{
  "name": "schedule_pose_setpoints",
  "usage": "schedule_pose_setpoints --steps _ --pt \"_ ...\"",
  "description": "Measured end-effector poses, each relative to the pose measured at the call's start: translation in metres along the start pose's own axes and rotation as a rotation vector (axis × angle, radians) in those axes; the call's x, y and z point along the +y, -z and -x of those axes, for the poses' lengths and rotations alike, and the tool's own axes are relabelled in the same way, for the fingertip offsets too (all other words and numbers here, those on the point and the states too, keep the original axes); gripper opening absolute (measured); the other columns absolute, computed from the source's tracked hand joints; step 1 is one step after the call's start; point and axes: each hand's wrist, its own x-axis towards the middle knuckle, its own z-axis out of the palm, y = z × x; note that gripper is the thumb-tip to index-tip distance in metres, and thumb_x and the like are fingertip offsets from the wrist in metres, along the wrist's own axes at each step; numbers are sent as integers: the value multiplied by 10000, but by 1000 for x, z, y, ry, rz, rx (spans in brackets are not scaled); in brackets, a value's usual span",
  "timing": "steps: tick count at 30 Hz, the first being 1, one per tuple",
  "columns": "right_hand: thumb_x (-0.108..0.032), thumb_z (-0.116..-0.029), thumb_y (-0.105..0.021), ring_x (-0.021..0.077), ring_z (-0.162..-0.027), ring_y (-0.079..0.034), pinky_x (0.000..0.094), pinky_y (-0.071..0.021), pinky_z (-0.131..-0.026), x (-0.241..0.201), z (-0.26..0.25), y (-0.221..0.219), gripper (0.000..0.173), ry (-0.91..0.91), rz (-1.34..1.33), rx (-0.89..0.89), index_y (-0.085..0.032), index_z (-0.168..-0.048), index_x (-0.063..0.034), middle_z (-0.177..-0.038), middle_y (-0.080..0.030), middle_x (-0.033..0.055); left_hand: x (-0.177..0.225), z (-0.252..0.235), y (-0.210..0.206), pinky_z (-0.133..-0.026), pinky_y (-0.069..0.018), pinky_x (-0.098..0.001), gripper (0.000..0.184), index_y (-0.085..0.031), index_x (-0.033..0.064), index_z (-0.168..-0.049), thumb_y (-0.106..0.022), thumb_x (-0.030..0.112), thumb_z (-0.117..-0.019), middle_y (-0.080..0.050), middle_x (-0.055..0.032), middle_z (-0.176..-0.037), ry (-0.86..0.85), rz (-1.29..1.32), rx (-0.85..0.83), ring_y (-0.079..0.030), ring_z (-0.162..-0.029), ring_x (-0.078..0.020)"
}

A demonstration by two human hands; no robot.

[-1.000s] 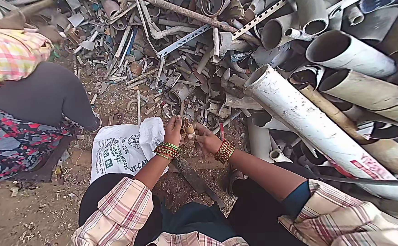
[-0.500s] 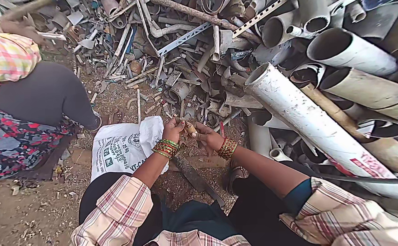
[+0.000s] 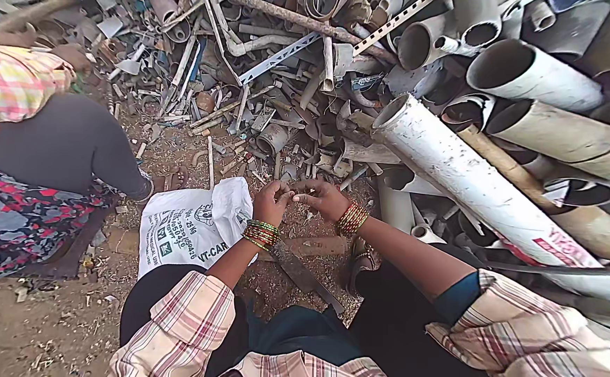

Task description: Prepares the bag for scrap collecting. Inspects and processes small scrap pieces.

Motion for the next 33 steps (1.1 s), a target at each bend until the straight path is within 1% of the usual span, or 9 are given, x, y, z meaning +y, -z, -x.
schedule_pose_setpoints --steps 4,7,10,15,19,23,26,29,33 --pt "-126 -1050 -573 18 -568 -489 194 -438 -534 -4 2 -6 164 -8 -22 44 -663 -1069 10 -865 -626 32 3 2 -2 -718 -535 -390 195 -598 -81 -1119 -556 95 -1047 -611 -169 -867 34 -7 -128 -603 -711 -222" --pt "-201 -1105 -469 43 -524 -474 202 -416 -510 -6 3 -7 287 -62 -61 49 -662 -1038 -1 -731 -563 26 4 3 -3 -627 -454 -350 214 -575 -91 -1036 -502 108 -1058 -527 -123 -737 -60 -50 -222 -505 -628 -183" --pt "-207 -1100 -481 46 -529 -497 206 -437 -527 -4 3 -7 285 -60 -28 31 -663 -1032 2 -696 -568 28 5 4 -4 -705 -479 -452 232 -616 -117 -1017 -493 78 -1043 -591 -202 -781 -95 -135 -246 -574 -716 -286" --pt "-225 -1103 -479 80 -553 -489 252 -432 -559 -6 1 -8 324 -90 61 32 -652 -957 7 -688 -546 42 7 6 -6 -684 -469 -455 226 -630 -103 -936 -500 59 -1027 -578 -186 -743 -116 -183 -218 -567 -697 -284" --pt "-212 -1102 -472 102 -570 -511 282 -455 -581 -5 -6 -13 325 -148 39 54 -634 -916 -1 -700 -548 50 4 9 -10 -752 -515 -540 215 -646 -137 -973 -525 39 -1004 -637 -264 -812 -185 -256 -170 -649 -781 -394" --pt "-212 -1102 -471 165 -651 -541 364 -472 -655 -6 -10 -21 321 -229 44 88 -681 -1023 18 -783 -598 107 2 10 -10 -804 -518 -581 205 -644 -143 -965 -537 29 -990 -657 -296 -876 -224 -343 -172 -675 -873 -451" --pt "-214 -1099 -464 187 -672 -550 395 -474 -671 -5 -14 -21 331 -242 -23 90 -672 -1021 32 -809 -605 121 -3 9 -11 -781 -528 -586 209 -651 -140 -958 -544 37 -990 -660 -290 -853 -277 -328 -119 -681 -837 -449" --pt "-231 -1114 -434 51 -496 -436 204 -390 -476 -6 -15 -10 286 -210 -277 77 -587 -995 -20 -690 -491 1 -5 11 -10 -656 -503 -480 240 -627 -89 -898 -528 94 -1018 -592 -193 -736 -362 -224 8 -607 -680 -319" --pt "-236 -1129 -374 38 -442 -440 181 -426 -448 -15 -8 15 310 -230 -397 55 -528 -935 -50 -624 -463 -27 -4 8 0 -848 -523 -461 250 -596 -104 -1147 -574 110 -1019 -621 -258 -1109 -215 -69 -48 -636 -961 -323"
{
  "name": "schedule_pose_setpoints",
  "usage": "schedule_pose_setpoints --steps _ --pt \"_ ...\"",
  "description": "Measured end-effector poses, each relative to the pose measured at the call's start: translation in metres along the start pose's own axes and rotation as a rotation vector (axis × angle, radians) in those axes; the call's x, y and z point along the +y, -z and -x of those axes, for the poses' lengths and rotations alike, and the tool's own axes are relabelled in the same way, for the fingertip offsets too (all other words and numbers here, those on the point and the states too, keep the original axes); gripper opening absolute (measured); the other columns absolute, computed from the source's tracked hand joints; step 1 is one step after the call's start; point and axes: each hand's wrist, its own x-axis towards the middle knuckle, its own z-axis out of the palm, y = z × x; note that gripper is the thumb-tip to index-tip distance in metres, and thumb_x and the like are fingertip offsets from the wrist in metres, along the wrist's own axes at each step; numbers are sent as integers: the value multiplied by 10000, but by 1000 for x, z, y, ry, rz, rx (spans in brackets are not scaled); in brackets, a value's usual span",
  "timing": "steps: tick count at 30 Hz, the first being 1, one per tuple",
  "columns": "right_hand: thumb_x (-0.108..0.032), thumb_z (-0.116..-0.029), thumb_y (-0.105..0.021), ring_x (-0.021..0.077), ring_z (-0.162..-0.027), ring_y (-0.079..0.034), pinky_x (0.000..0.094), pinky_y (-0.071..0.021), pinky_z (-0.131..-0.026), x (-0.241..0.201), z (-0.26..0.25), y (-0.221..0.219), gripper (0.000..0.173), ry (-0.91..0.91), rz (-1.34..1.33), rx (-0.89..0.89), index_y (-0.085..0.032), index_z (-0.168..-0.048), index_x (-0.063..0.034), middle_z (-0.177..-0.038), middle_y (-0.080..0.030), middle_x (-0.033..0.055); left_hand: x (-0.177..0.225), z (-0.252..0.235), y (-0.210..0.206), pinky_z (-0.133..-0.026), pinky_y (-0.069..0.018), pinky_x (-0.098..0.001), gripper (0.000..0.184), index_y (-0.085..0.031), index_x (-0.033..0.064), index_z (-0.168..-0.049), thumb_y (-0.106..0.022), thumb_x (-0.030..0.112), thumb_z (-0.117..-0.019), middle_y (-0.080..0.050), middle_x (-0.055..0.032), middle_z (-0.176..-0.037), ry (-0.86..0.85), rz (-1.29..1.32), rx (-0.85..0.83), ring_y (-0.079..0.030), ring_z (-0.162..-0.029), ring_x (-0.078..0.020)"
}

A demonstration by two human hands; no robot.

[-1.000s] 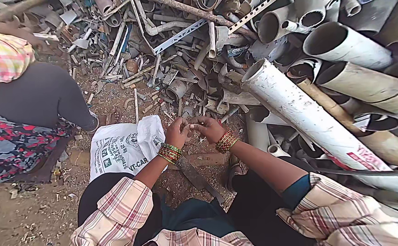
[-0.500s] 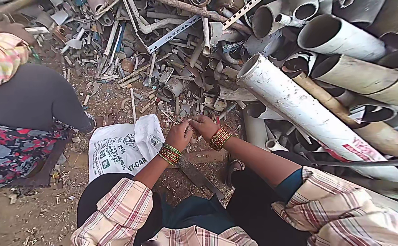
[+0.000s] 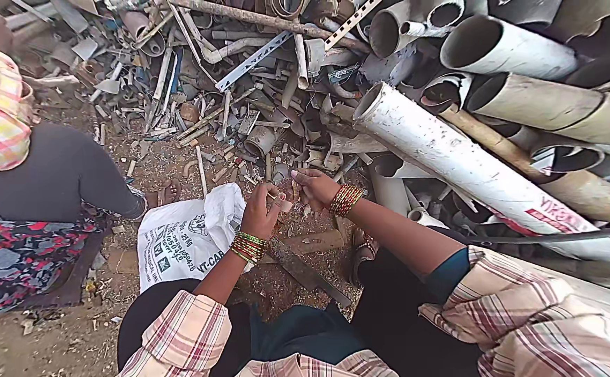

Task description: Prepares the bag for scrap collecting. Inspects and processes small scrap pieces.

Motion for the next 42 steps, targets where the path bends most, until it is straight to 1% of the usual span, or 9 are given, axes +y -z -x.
schedule_pose_setpoints --steps 7,11,17,22,28,34,36,39,42 --pt "-173 -1125 -350 29 -441 -464 183 -456 -468 3 9 2 262 126 -35 -40 -545 -986 -64 -621 -511 -40 2 -3 -1 -929 -530 -305 436 -480 -88 -1368 -623 85 -995 -630 -197 -1241 209 368 -229 -658 -1030 -155" --pt "-126 -1091 -470 30 -489 -453 196 -408 -456 3 6 3 224 140 38 46 -486 -1300 -45 -853 -615 27 9 -5 -3 -814 -561 -297 415 -510 -72 -1334 -669 81 -982 -658 -182 -1138 326 310 -131 -673 -870 -136" --pt "-298 -1081 -531 41 -505 -440 199 -392 -492 6 13 3 317 114 286 23 -593 -909 -40 -695 -514 -4 5 -5 -4 -953 -518 -498 525 -527 -106 -1283 -795 117 -890 -617 -290 -1210 290 -23 -72 -660 -1034 -372" --pt "-311 -1082 -530 80 -562 -468 232 -418 -544 13 12 -7 351 26 438 -55 -611 -998 20 -750 -517 52 14 -2 -11 -970 -500 -510 507 -531 -110 -1254 -797 111 -884 -626 -296 -1185 259 -81 -75 -644 -1075 -390" --pt "-332 -1132 -339 56 -445 -414 200 -410 -456 6 15 -7 400 -29 107 -14 -538 -911 -64 -622 -446 -23 7 -4 -10 -958 -509 -492 427 -533 -89 -1350 -603 190 -1034 -679 -256 -1110 288 -11 -191 -675 -1016 -341" --pt "-175 -1108 -344 125 -611 -521 344 -552 -648 0 12 -6 144 -104 -292 159 -469 -1146 -114 -798 -464 4 7 -2 -12 -948 -483 -389 364 -629 -87 -1186 -397 182 -1107 -688 -193 -1081 453 294 -133 -648 -1004 -208" --pt "-29 -1035 -351 139 -680 -528 379 -552 -712 -1 12 -5 136 -81 -306 153 -436 -1100 -111 -868 -450 21 12 -3 -13 -876 -526 -354 374 -476 -92 -1395 -450 123 -1091 -643 -228 -1115 522 329 -121 -655 -922 -209" --pt "27 -1019 -351 149 -699 -557 385 -567 -707 0 14 -6 172 -59 -283 151 -435 -1106 -95 -913 -471 38 15 -5 -15 -822 -608 -407 644 -80 153 -1644 -418 80 -1101 -501 -303 -1416 627 368 -147 -729 -946 -304" --pt "-17 -1076 -358 168 -725 -623 386 -585 -717 4 10 -5 153 -34 -224 146 -455 -1190 -50 -962 -533 73 13 -5 -14 -868 -601 -448 460 -388 105 -1559 -372 50 -1102 -415 -272 -1515 580 257 -252 -685 -1088 -352"
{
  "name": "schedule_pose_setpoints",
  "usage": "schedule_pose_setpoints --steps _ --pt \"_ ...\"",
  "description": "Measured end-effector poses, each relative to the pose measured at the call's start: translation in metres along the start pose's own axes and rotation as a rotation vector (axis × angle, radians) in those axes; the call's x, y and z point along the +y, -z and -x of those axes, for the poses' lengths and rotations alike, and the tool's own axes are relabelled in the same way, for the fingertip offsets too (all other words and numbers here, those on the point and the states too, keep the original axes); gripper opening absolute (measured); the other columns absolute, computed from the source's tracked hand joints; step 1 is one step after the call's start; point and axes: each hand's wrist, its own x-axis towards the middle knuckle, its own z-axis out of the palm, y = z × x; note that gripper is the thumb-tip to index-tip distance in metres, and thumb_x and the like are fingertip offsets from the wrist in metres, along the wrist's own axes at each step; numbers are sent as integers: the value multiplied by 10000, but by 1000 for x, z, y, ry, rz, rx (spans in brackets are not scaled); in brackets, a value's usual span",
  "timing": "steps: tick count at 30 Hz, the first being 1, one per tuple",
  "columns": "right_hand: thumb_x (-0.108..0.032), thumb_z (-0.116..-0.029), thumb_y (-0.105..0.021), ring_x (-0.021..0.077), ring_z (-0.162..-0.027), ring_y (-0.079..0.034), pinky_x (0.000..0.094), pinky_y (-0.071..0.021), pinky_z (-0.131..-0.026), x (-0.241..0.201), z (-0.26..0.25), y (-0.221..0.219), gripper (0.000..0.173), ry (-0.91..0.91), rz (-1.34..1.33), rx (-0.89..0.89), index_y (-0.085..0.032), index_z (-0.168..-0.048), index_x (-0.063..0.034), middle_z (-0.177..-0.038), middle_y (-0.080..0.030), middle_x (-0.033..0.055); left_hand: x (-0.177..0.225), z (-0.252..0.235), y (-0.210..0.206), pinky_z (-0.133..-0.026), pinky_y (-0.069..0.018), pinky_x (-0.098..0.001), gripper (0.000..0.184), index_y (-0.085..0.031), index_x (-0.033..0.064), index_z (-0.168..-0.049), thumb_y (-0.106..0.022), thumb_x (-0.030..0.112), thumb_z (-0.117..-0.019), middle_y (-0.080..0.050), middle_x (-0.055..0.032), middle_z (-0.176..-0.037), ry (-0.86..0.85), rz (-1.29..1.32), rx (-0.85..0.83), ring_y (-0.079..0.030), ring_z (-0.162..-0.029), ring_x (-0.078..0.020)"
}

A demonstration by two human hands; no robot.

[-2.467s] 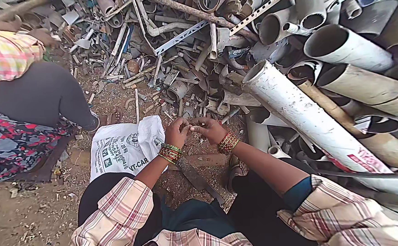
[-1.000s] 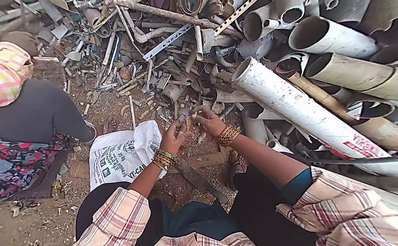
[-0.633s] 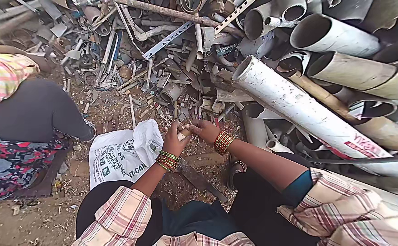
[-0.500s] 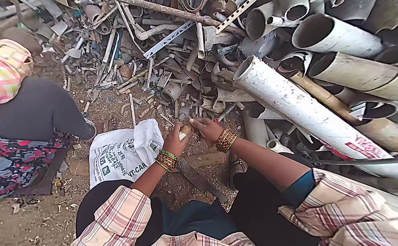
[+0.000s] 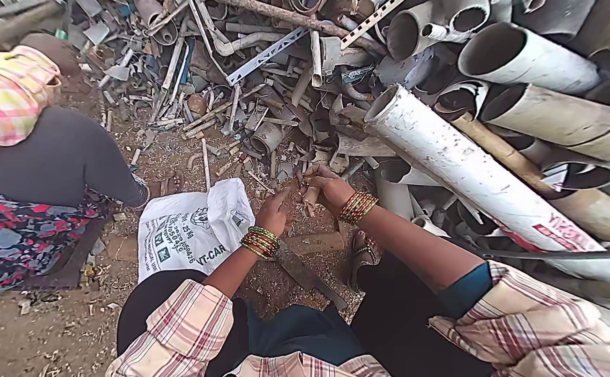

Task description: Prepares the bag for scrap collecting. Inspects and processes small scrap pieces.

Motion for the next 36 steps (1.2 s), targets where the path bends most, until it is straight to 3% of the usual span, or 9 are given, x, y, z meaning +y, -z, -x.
schedule_pose_setpoints --steps 2,8,10,13,16,19,25,33,36 --pt "-72 -1101 -368 160 -762 -633 344 -573 -719 4 -4 2 170 15 45 17 -482 -1219 -31 -990 -563 86 2 1 2 -860 -585 -424 343 -561 37 -1381 -361 49 -1103 -421 -252 -1461 10 -41 -68 -653 -1090 -325" --pt "-165 -1127 -374 132 -801 -632 305 -559 -742 5 -5 3 243 18 120 89 -520 -1237 -4 -990 -592 93 -7 1 -1 -719 -513 -319 370 -584 -18 -1293 -453 271 -1102 -502 -212 -1238 -62 17 -83 -578 -906 -216" --pt "-180 -1125 -395 142 -820 -637 324 -561 -768 7 -4 3 252 20 184 78 -532 -1225 7 -998 -605 108 -9 0 0 -849 -527 -413 398 -627 -21 -1268 -580 309 -1050 -502 -265 -1338 -139 -143 -53 -592 -1054 -305" --pt "-199 -1103 -473 173 -831 -664 354 -573 -794 12 -1 1 245 59 389 12 -548 -1166 26 -985 -629 150 -4 4 0 -1029 -457 -555 468 -663 -11 -1221 -672 395 -989 -442 -309 -1468 -159 -381 17 -558 -1251 -418" --pt "-176 -1067 -564 280 -848 -664 465 -545 -824 11 2 1 247 179 703 -63 -594 -1093 68 -969 -650 215 -1 4 -1 -1055 -446 -535 435 -662 -37 -1213 -679 336 -992 -437 -300 -1476 -138 -437 2 -545 -1276 -408" --pt "-150 -1057 -578 312 -819 -643 491 -517 -796 8 4 0 235 279 860 -76 -620 -1050 81 -911 -644 220 -1 3 -2 -1074 -429 -531 420 -650 -48 -1230 -679 299 -996 -412 -316 -1492 -116 -440 -43 -520 -1303 -418" --pt "-201 -1060 -582 320 -849 -669 493 -537 -835 11 7 -6 284 166 798 -12 -604 -1110 78 -961 -656 235 8 14 -3 -1071 -416 -584 659 -585 -4 -1383 -605 528 -995 -316 -273 -1596 -23 -571 -82 -507 -1334 -431" --pt "-216 -1109 -460 355 -811 -645 528 -505 -777 16 2 -2 398 303 994 -85 -651 -958 99 -854 -640 235 -1 11 -3 -1117 -400 -503 420 -638 -89 -1262 -604 267 -1041 -404 -321 -1519 -207 -520 -217 -513 -1331 -412" --pt "-246 -1115 -447 271 -731 -589 458 -482 -720 14 -2 2 439 250 941 -164 -657 -909 80 -778 -601 174 -5 14 -2 -1085 -419 -515 352 -682 -106 -1152 -587 216 -1044 -442 -333 -1477 -310 -464 -252 -535 -1293 -415"
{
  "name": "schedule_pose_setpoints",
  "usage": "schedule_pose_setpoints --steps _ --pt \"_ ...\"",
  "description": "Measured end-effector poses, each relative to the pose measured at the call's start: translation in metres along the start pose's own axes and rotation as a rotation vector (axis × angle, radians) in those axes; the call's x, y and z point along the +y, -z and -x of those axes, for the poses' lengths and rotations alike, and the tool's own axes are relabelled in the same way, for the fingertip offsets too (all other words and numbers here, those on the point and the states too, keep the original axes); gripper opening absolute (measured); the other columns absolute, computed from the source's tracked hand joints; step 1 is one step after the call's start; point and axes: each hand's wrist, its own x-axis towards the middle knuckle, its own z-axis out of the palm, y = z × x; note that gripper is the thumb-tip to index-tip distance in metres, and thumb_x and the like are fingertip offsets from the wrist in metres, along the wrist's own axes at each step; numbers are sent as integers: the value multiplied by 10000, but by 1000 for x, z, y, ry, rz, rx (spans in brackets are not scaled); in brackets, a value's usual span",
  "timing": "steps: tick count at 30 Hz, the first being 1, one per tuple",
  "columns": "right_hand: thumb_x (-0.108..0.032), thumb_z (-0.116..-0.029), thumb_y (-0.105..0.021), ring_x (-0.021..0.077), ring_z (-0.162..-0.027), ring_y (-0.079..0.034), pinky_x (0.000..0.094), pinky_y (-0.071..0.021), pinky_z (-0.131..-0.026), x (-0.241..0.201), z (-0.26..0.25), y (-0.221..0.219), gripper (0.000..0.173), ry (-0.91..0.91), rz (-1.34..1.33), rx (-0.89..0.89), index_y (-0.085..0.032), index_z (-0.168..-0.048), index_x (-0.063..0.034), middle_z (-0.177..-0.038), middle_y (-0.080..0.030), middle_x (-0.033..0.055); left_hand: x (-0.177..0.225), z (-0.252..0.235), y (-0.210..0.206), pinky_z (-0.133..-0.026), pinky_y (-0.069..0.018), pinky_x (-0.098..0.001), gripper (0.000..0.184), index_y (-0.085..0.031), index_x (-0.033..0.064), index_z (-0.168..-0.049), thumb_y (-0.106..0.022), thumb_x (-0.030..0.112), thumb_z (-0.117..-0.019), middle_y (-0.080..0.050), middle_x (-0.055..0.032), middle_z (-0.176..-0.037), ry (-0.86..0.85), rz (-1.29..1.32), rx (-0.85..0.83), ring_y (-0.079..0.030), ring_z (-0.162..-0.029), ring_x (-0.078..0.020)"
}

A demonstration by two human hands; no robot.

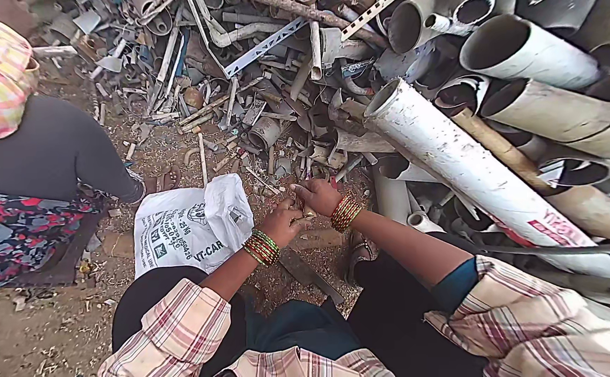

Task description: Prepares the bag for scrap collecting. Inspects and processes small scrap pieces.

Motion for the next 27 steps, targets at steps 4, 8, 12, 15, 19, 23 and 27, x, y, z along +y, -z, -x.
schedule_pose_setpoints --steps 4,8,12,15,19,23,27 --pt "-265 -1117 -437 152 -663 -489 339 -420 -658 0 1 3 438 -74 -147 -95 -622 -861 39 -725 -514 83 4 5 1 -987 -477 -464 292 -680 -114 -1120 -540 132 -1051 -490 -333 -1398 -68 33 -17 -600 -1133 -366" --pt "-293 -1123 -409 136 -666 -491 345 -431 -676 -5 -3 13 450 -188 -132 -171 -629 -891 23 -734 -516 56 6 6 2 -880 -523 -394 298 -680 -86 -1106 -516 160 -1064 -522 -291 -1326 -70 34 -5 -626 -997 -285" --pt "-305 -1117 -435 307 -903 -601 525 -453 -860 -3 -17 22 457 -298 -98 -2 -667 -1003 72 -948 -635 206 23 4 11 -1024 -475 -497 327 -671 -51 -1220 -499 192 -1084 -477 -296 -1443 83 -12 85 -601 -1181 -384" --pt "-294 -1116 -437 377 -983 -619 569 -447 -892 -7 -23 22 460 -309 -32 60 -674 -1007 86 -1005 -647 260 28 4 11 -1073 -442 -504 353 -660 -43 -1259 -488 215 -1090 -468 -299 -1464 119 -75 133 -566 -1258 -401" --pt "-289 -1115 -426 430 -1132 -623 611 -441 -981 -12 -26 19 465 -342 8 51 -681 -1088 99 -1137 -656 307 33 10 7 -1062 -448 -528 348 -673 -12 -1257 -488 227 -1086 -459 -283 -1489 131 -230 198 -553 -1282 -426" --pt "-303 -1112 -436 439 -1145 -615 617 -437 -984 -17 -24 19 469 -345 1 17 -676 -1096 100 -1153 -650 313 28 19 6 -989 -500 -543 322 -704 4 -1224 -516 212 -1065 -461 -285 -1494 88 -282 284 -617 -1197 -426" --pt "-342 -1131 -376 292 -826 -581 474 -466 -784 -5 -17 20 513 -213 -76 -50 -656 -1053 80 -934 -613 217 7 20 18 -1003 -488 -553 284 -723 -41 -1157 -572 167 -1036 -517 -320 -1418 25 -170 435 -611 -1198 -442"
